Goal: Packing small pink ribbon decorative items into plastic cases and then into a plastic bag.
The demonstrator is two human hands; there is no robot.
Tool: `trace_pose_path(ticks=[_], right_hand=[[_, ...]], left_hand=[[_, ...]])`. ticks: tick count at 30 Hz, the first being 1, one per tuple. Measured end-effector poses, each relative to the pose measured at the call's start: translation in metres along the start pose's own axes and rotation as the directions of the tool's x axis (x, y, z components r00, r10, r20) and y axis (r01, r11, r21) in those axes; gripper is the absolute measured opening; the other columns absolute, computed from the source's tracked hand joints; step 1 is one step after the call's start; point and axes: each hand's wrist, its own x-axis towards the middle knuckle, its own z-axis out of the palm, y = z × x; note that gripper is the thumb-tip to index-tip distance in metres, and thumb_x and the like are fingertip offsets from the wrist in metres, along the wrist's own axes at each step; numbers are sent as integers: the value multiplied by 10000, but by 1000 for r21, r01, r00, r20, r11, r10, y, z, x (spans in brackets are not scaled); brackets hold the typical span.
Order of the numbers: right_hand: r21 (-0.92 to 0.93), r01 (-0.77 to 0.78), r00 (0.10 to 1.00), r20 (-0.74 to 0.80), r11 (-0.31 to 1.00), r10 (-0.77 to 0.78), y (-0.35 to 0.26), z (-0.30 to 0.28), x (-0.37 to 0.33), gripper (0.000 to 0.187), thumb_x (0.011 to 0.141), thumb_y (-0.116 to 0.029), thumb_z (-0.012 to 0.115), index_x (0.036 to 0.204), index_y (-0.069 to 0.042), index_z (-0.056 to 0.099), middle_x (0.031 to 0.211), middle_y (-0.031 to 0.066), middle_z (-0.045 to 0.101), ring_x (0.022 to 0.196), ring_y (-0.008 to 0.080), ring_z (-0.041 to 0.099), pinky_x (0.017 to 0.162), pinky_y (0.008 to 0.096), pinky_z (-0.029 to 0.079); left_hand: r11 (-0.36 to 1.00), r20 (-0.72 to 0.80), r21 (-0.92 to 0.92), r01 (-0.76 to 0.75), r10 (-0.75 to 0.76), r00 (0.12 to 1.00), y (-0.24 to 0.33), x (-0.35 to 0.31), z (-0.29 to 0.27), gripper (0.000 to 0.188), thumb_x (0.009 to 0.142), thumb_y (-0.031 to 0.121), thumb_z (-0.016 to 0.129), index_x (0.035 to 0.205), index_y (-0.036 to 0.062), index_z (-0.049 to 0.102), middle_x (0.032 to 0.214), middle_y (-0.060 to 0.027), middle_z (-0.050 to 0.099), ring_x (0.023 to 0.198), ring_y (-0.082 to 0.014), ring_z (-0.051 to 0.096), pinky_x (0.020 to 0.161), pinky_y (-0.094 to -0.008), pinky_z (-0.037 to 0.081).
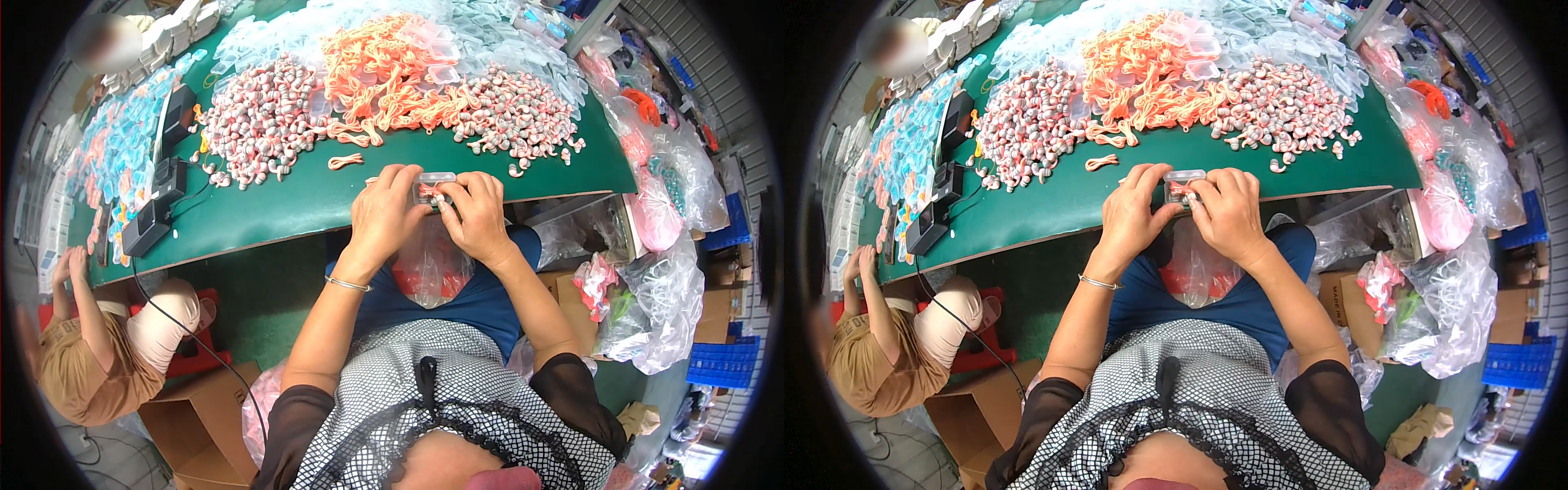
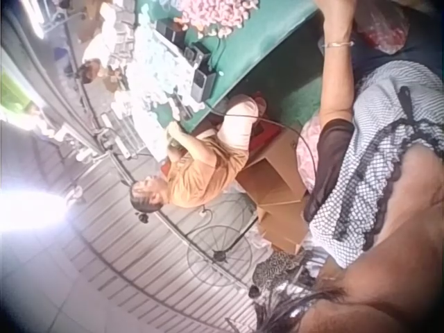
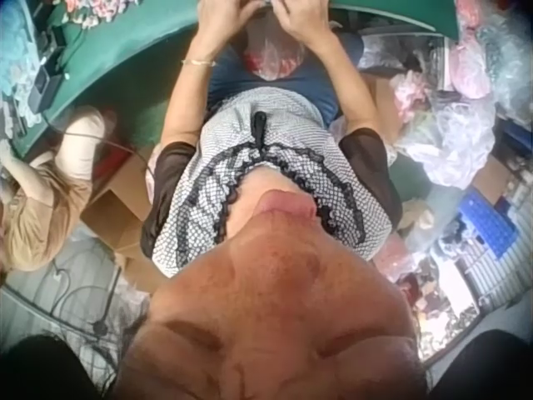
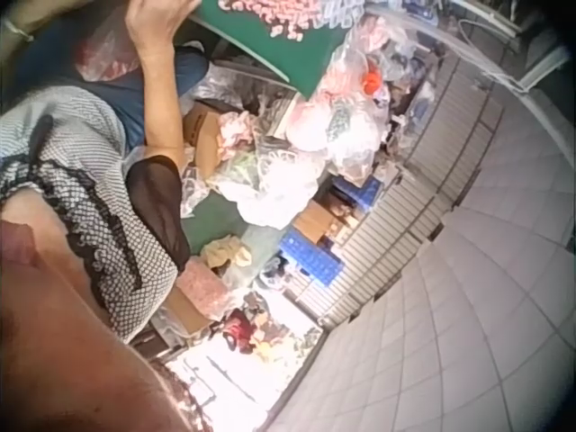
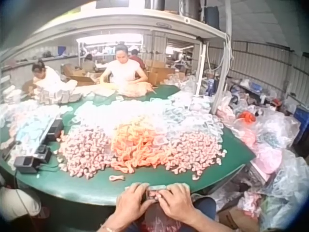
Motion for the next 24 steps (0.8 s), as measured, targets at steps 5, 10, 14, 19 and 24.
trace_pose_path(ticks=[5, 10, 14, 19, 24], right_hand=[[19, 10, 1000, -21, 1000, -10, 1, 3, -4, 306, 776, -156, 719, 1073, -100, 667, 974, 60, 558, 957, 261, 546, 872, 436, 381], [30, 48, 998, 42, 998, -49, 5, 1, 1, 388, 766, -167, 737, 1143, -111, 662, 973, 57, 551, 957, 250, 545, 862, 430, 393], [45, 59, 998, 33, 997, -60, 8, 2, 2, 386, 761, -179, 751, 1131, -113, 665, 964, 54, 551, 942, 248, 549, 848, 424, 403], [43, 59, 998, 22, 997, -60, 9, 4, 1, 354, 750, -184, 769, 1078, -102, 663, 938, 48, 557, 916, 247, 559, 830, 418, 414], [19, 99, 995, -11, 995, -99, 11, 7, -1, 343, 750, -184, 767, 1066, -96, 664, 921, 44, 561, 902, 243, 561, 827, 414, 412]], left_hand=[[1000, -20, -13, -16, 15, 1000, -2, -1, 2, 565, 728, 246, 832, 1210, 89, 584, 1156, -86, 639, 985, -325, 650, 775, -416, 537], [1000, -14, -28, -5, 5, 1000, -3, 1, 1, 579, 724, 250, 836, 1215, 87, 577, 1140, -96, 644, 988, -332, 650, 776, -421, 538], [999, 30, -34, 19, -18, 999, -2, 3, -1, 613, 726, 245, 832, 1250, 88, 556, 1197, -108, 637, 1026, -335, 648, 792, -417, 543], [997, -20, -55, -56, 55, 998, 3, 5, -5, 676, 711, 153, 811, 1324, 99, 531, 1244, -112, 623, 1016, -333, 661, 806, -420, 547], [997, 11, -66, -38, 39, 999, 4, 4, -7, 692, 708, 130, 807, 1344, 134, 534, 1231, -101, 633, 1016, -323, 660, 810, -410, 548]])
